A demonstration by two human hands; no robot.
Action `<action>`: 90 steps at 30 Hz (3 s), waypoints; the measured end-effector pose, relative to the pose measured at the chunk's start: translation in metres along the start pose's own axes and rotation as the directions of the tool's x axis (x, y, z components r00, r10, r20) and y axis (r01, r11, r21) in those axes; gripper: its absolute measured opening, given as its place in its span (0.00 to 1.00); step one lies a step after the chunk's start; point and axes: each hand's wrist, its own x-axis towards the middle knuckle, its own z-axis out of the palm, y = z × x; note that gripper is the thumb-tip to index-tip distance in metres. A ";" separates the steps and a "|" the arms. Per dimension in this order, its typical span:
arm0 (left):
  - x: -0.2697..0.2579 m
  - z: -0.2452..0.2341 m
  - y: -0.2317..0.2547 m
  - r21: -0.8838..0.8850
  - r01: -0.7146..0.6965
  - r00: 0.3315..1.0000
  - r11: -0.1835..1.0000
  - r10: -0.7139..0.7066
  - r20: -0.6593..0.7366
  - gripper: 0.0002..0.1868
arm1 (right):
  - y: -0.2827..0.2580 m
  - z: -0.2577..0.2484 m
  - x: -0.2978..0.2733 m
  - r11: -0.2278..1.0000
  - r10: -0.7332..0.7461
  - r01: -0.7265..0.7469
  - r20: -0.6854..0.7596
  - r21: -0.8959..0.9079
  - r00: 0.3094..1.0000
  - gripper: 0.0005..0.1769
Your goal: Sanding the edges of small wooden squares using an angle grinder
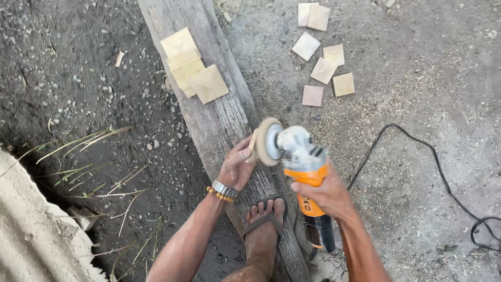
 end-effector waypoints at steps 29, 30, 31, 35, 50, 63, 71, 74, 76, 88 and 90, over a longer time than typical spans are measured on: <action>0.003 -0.072 0.034 0.866 -0.338 0.851 -0.369 0.273 0.449 0.48 | 0.063 0.038 -0.011 0.806 0.162 -0.363 -0.416 -0.468 0.895 0.32; 0.004 -0.071 0.031 0.883 -0.321 0.863 -0.343 0.278 0.422 0.49 | 0.070 0.040 -0.011 0.789 0.175 -0.390 -0.435 -0.475 0.883 0.34; 0.004 -0.070 0.032 0.884 -0.320 0.863 -0.341 0.279 0.420 0.49 | 0.062 0.043 -0.011 0.787 0.176 -0.391 -0.434 -0.477 0.884 0.34; 0.007 -0.077 0.033 0.868 -0.384 0.846 -0.313 0.256 0.467 0.50 | 0.047 0.056 -0.010 0.774 0.216 -0.426 -0.436 -0.469 0.874 0.32; 0.009 -0.084 0.042 0.851 -0.452 0.827 -0.267 0.231 0.512 0.45 | 0.029 0.080 0.006 0.713 0.265 -0.474 -0.428 -0.517 0.864 0.33; 0.015 -0.081 0.049 0.859 -0.437 0.838 -0.265 0.227 0.496 0.44 | 0.006 0.085 0.025 0.708 0.300 -0.490 -0.412 -0.508 0.860 0.39; 0.014 -0.081 0.045 0.858 -0.451 0.826 -0.245 0.250 0.505 0.45 | 0.016 0.080 0.015 0.694 0.343 -0.528 -0.419 -0.490 0.841 0.37; 0.016 -0.082 0.049 0.857 -0.452 0.823 -0.247 0.256 0.508 0.45 | 0.025 0.081 0.012 0.676 0.350 -0.536 -0.420 -0.506 0.837 0.37; 0.019 -0.086 0.048 0.860 -0.451 0.825 -0.237 0.256 0.503 0.44 | 0.033 0.075 0.007 0.642 0.360 -0.558 -0.437 -0.525 0.825 0.41; 0.018 -0.085 0.047 0.869 -0.438 0.835 -0.232 0.254 0.489 0.45 | 0.045 0.065 -0.003 0.727 0.257 -0.443 -0.390 -0.524 0.884 0.34; 0.017 -0.086 0.044 0.865 -0.440 0.830 -0.242 0.257 0.494 0.45 | 0.038 0.061 -0.010 0.756 0.232 -0.410 -0.377 -0.510 0.897 0.34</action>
